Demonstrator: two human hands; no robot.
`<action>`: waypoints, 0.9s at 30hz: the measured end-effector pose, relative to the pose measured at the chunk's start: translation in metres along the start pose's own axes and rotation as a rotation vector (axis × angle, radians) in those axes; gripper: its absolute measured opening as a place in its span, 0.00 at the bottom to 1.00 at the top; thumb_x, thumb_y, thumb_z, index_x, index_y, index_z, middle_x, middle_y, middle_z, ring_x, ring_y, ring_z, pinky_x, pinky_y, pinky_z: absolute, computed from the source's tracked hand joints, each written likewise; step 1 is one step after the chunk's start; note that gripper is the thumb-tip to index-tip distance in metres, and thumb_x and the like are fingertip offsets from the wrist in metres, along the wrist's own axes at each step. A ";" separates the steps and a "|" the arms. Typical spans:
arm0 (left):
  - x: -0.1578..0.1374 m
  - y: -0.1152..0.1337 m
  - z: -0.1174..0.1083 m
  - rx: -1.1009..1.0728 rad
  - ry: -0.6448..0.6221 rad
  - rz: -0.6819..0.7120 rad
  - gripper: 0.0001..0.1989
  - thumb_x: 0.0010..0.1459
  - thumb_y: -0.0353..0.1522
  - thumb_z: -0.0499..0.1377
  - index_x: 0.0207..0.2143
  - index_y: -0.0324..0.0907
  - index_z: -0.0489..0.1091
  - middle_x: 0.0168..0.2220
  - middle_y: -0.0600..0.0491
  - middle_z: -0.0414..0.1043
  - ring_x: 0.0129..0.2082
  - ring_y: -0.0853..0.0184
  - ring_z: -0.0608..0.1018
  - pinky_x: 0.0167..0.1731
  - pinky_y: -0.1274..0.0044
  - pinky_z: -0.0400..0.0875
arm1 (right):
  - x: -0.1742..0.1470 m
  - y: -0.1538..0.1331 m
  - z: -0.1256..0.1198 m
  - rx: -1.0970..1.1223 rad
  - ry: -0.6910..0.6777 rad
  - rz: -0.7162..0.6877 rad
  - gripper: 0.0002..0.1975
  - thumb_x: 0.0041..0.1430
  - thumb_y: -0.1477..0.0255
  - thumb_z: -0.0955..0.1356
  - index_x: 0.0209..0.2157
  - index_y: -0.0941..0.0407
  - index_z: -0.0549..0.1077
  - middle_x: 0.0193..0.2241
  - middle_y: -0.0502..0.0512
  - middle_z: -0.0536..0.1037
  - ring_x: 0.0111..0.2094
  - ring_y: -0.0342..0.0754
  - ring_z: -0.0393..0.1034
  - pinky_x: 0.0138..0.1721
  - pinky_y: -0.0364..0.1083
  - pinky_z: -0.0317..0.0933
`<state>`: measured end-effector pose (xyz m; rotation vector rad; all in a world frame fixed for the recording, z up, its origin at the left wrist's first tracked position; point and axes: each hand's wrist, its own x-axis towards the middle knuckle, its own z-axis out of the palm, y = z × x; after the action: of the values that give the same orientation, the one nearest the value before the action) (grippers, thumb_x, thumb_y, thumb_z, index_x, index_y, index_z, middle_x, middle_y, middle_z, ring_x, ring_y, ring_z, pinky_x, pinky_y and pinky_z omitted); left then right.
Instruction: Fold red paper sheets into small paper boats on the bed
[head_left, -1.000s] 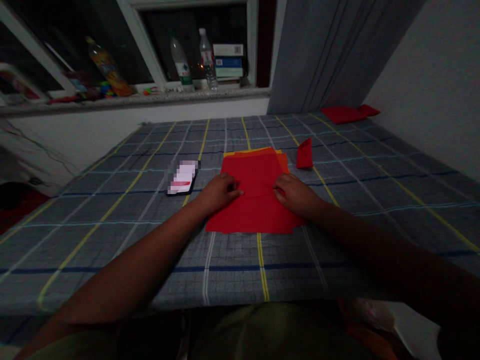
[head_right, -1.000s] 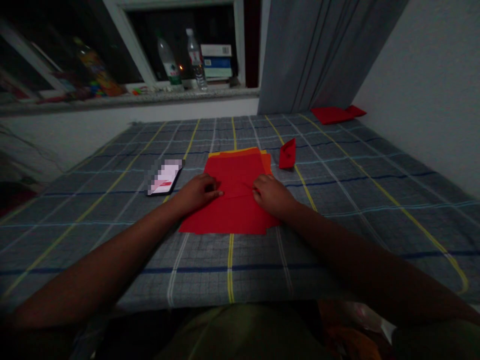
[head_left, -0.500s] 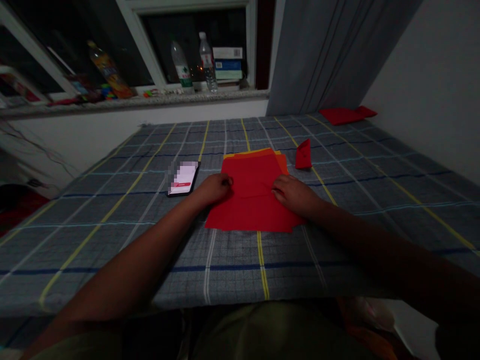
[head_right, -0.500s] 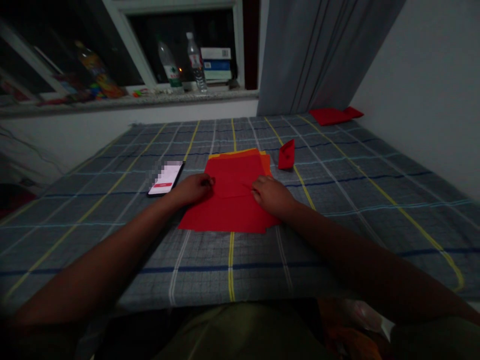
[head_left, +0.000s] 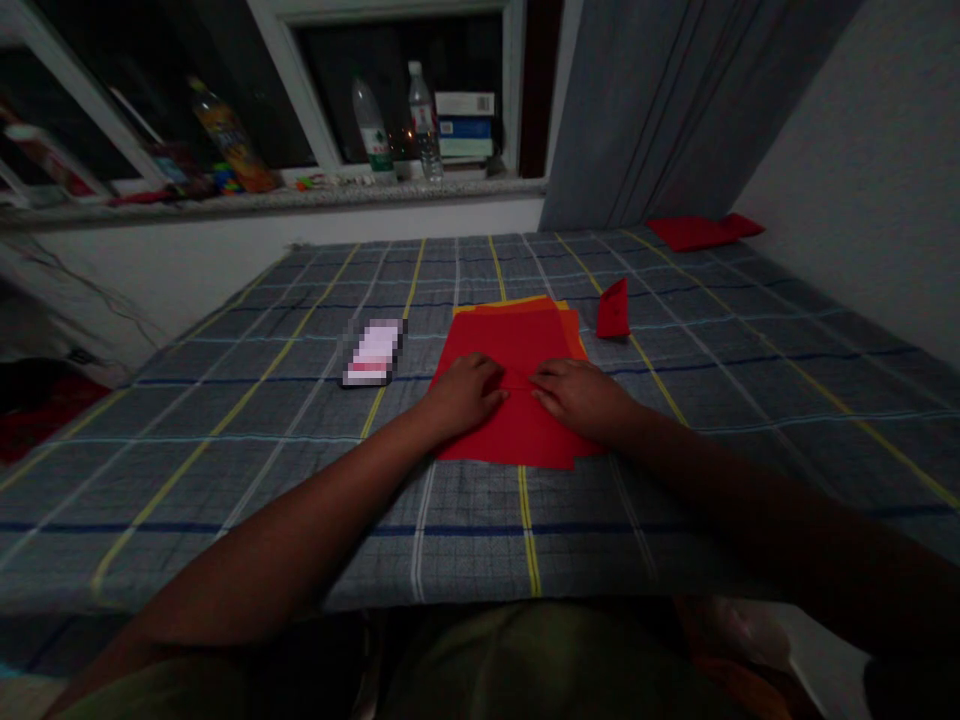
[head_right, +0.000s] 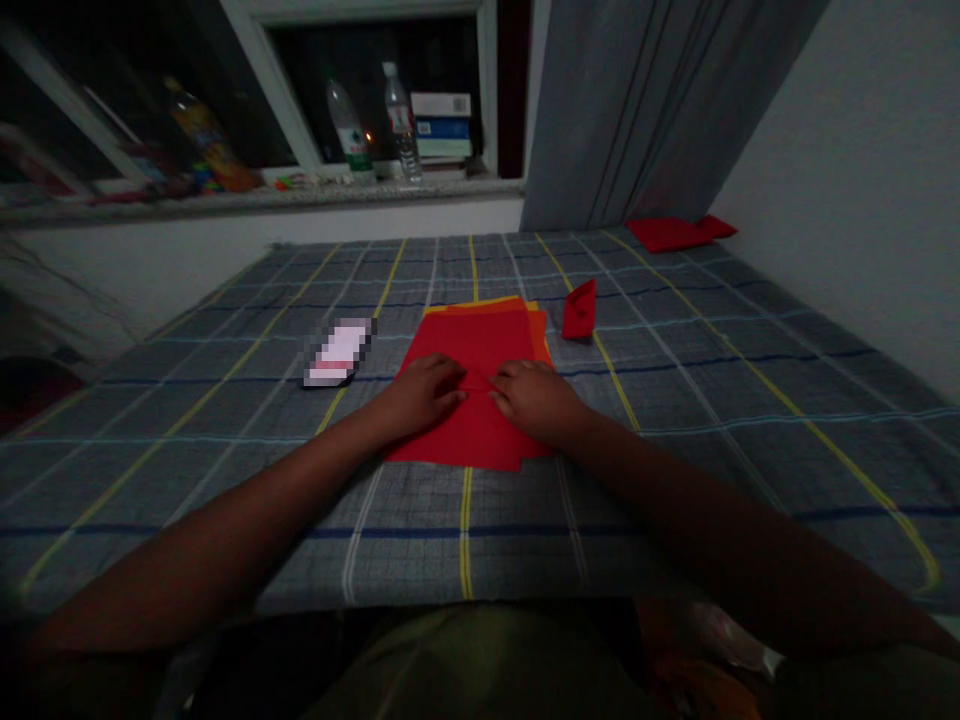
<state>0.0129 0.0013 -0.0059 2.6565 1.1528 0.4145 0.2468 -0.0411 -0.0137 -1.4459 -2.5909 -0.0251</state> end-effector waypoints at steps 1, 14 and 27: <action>0.000 -0.004 0.002 -0.023 0.013 -0.007 0.15 0.67 0.34 0.58 0.53 0.38 0.74 0.53 0.42 0.73 0.56 0.56 0.75 0.61 0.65 0.69 | -0.001 -0.001 -0.001 -0.009 -0.011 0.008 0.18 0.73 0.70 0.62 0.53 0.61 0.78 0.54 0.68 0.79 0.54 0.58 0.73 0.57 0.54 0.62; -0.001 -0.013 0.006 0.072 0.053 -0.008 0.16 0.67 0.31 0.56 0.54 0.41 0.77 0.58 0.41 0.73 0.62 0.54 0.73 0.64 0.59 0.66 | -0.007 0.013 -0.014 -0.102 0.101 0.170 0.18 0.71 0.67 0.61 0.42 0.61 0.79 0.44 0.68 0.82 0.48 0.62 0.74 0.53 0.57 0.63; 0.001 -0.005 0.015 0.009 0.065 0.202 0.16 0.68 0.27 0.56 0.52 0.43 0.79 0.63 0.43 0.68 0.64 0.55 0.70 0.65 0.60 0.66 | -0.001 -0.007 -0.004 0.182 0.057 0.152 0.21 0.68 0.72 0.63 0.58 0.64 0.75 0.55 0.69 0.80 0.56 0.60 0.74 0.61 0.55 0.61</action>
<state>0.0149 0.0043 -0.0215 2.7971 0.9070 0.5351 0.2415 -0.0458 -0.0095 -1.5453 -2.3623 0.1821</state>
